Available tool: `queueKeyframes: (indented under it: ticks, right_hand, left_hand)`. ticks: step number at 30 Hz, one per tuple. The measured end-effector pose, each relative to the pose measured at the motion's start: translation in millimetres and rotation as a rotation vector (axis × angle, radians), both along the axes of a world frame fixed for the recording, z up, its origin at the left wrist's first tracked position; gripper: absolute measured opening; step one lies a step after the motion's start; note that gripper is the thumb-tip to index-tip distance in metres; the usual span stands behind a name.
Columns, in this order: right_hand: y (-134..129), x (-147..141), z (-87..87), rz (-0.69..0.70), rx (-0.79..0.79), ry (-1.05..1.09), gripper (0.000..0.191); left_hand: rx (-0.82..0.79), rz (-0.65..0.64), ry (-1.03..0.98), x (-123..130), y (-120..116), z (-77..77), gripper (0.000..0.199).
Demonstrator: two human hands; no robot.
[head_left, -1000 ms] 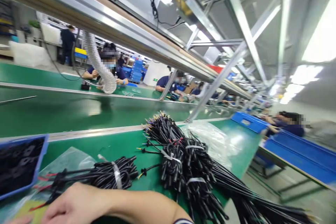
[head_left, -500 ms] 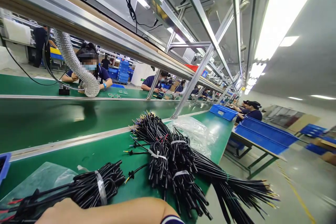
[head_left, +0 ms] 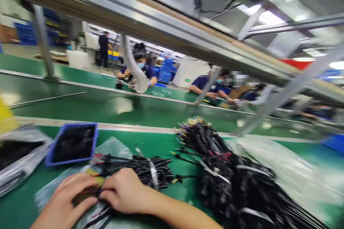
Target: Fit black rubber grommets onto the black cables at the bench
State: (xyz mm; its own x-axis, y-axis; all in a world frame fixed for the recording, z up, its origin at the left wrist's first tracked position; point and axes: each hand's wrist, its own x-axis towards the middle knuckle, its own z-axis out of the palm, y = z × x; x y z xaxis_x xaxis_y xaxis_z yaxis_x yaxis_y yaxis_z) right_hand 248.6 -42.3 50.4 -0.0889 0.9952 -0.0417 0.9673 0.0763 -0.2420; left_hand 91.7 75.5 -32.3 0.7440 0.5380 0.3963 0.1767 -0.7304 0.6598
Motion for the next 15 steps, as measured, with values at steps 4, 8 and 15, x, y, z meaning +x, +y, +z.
queueKeyframes:
  ticks: [4, 8, 15]
  right_hand:
    - [2.1, 2.7, -0.9, -0.038, 0.022, 0.089, 0.02]
    - [4.9, 0.7, 0.7, -0.049, -0.009, 0.154, 0.024]
    - [5.0, -2.3, 3.7, -0.058, -0.026, 0.133, 0.028]
  left_hand:
    - [-0.193, -0.002, 0.144, -4.5, -6.6, 34.9, 0.029]
    - [-0.306, -0.011, 0.138, 0.1, -12.2, 55.2, 0.026]
    - [-0.301, -0.062, 0.085, -7.2, -14.9, 56.2, 0.029]
